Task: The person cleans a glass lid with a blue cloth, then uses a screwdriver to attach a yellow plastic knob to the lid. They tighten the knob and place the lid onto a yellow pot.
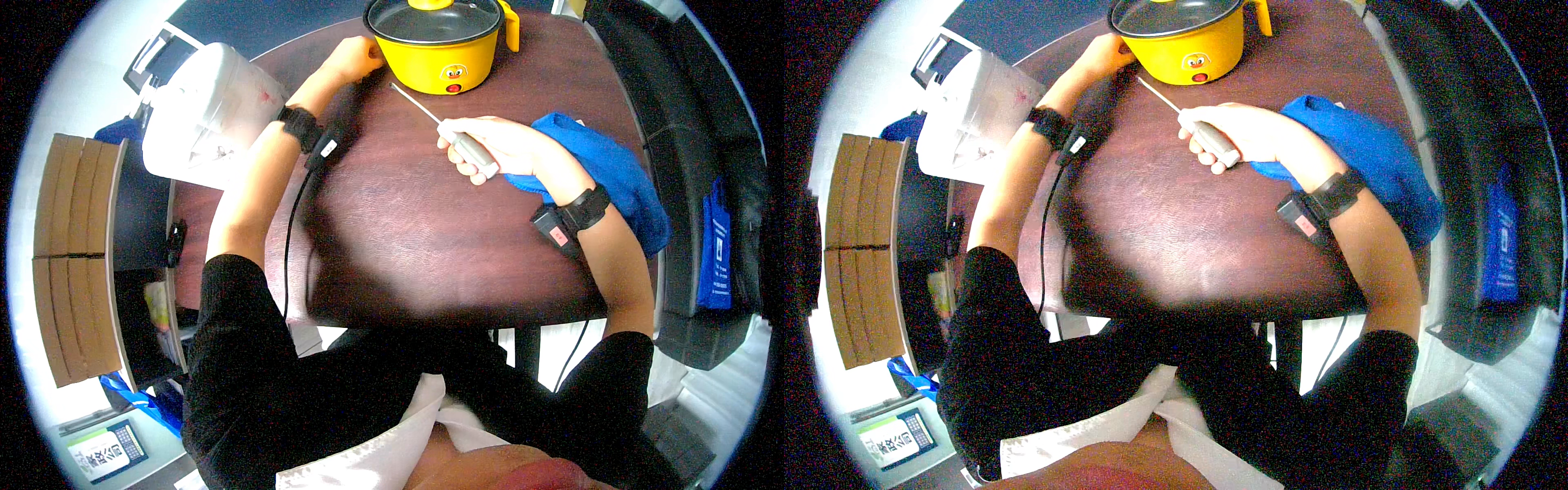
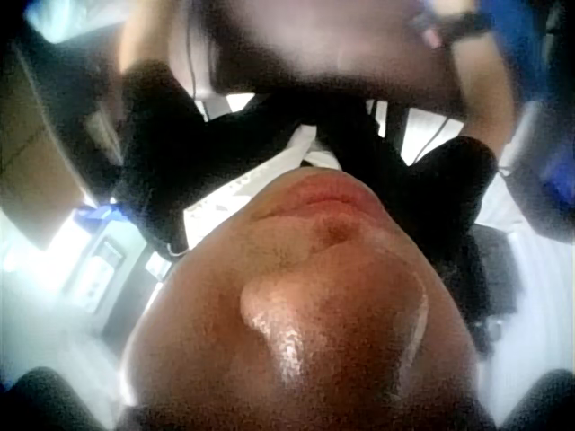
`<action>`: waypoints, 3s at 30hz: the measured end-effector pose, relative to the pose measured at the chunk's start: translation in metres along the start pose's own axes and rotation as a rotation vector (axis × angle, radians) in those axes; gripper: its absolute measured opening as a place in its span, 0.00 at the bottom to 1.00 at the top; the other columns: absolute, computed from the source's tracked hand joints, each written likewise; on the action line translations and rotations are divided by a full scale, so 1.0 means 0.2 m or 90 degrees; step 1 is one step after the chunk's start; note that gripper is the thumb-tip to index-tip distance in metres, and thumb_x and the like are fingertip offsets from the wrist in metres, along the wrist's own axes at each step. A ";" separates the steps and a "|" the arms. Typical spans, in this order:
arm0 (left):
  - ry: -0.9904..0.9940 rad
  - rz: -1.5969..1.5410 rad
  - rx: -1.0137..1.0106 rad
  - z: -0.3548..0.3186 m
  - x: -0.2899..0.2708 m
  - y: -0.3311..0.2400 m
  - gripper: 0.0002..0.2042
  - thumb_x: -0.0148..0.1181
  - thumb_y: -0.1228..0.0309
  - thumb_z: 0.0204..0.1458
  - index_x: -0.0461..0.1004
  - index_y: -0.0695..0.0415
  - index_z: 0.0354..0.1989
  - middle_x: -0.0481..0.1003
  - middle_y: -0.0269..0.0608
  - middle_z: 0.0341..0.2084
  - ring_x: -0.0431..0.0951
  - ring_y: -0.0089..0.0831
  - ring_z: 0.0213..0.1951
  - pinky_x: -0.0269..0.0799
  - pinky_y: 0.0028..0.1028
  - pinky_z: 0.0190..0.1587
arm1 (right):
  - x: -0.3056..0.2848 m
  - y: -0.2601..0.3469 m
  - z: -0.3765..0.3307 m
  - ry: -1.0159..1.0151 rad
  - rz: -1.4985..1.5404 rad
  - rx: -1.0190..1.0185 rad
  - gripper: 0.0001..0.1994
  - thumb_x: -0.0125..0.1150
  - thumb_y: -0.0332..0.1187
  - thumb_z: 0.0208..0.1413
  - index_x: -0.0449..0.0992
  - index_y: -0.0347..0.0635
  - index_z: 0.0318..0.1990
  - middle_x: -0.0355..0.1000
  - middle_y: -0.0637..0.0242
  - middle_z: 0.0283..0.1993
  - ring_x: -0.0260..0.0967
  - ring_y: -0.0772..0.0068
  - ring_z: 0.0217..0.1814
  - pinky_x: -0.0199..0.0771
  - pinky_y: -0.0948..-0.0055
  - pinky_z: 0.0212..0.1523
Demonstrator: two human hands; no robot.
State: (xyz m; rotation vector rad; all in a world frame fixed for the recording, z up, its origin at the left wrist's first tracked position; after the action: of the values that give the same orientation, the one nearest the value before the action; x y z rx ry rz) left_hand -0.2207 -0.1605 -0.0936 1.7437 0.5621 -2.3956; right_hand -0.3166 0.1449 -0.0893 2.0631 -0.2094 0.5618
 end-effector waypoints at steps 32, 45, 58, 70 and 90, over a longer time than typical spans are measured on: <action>-0.303 0.429 -0.082 -1.18 -1.19 -0.32 0.44 0.71 0.43 0.35 0.62 0.56 0.59 0.69 0.50 0.50 0.69 0.48 0.52 0.61 0.44 0.58 | 0.10 0.04 -0.03 -0.040 0.007 0.017 0.16 0.42 0.45 0.67 0.68 0.40 0.41 0.64 0.71 0.23 0.63 0.78 0.21 0.63 0.77 0.18; -0.330 0.216 -0.131 -1.33 -1.25 -0.14 0.32 0.69 0.59 0.43 0.67 0.56 0.58 0.67 0.49 0.56 0.59 0.42 0.64 0.55 0.39 0.64 | 0.10 0.04 -0.02 -0.042 0.011 0.040 0.16 0.41 0.45 0.67 0.68 0.42 0.40 0.62 0.72 0.22 0.61 0.79 0.21 0.61 0.78 0.19; -0.286 0.181 -0.352 -1.28 -1.32 -0.43 0.31 0.68 0.49 0.43 0.73 0.57 0.51 0.78 0.52 0.37 0.80 0.38 0.39 0.73 0.31 0.44 | 0.06 0.03 -0.02 -0.015 0.035 0.021 0.16 0.45 0.45 0.65 0.68 0.41 0.40 0.65 0.71 0.24 0.63 0.76 0.21 0.63 0.74 0.20; -0.278 0.137 -0.220 -1.31 -1.36 -0.38 0.14 0.56 0.66 0.57 0.76 0.59 0.48 0.77 0.48 0.41 0.77 0.38 0.45 0.70 0.29 0.48 | 0.08 0.03 -0.02 -0.013 0.007 0.000 0.15 0.45 0.45 0.65 0.68 0.41 0.41 0.65 0.70 0.24 0.63 0.76 0.22 0.63 0.74 0.20; -0.024 0.152 -0.195 -1.08 -1.61 -0.17 0.13 0.57 0.62 0.57 0.79 0.60 0.38 0.79 0.41 0.33 0.77 0.28 0.38 0.71 0.29 0.46 | 0.10 0.04 -0.03 -0.035 -0.023 0.002 0.15 0.45 0.45 0.65 0.69 0.42 0.40 0.64 0.72 0.25 0.63 0.78 0.23 0.62 0.77 0.21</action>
State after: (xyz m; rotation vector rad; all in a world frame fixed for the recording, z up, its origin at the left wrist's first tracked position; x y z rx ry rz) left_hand 0.0659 -0.0866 0.1585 1.5374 0.6361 -2.0532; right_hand -0.3036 0.1483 -0.0709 2.0825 -0.2044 0.4836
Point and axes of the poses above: each hand's wrist, its own z-axis towards the middle knuckle, its own x-axis out of the palm, y = z × x, the point moved 2 cm from there along z, towards the middle knuckle
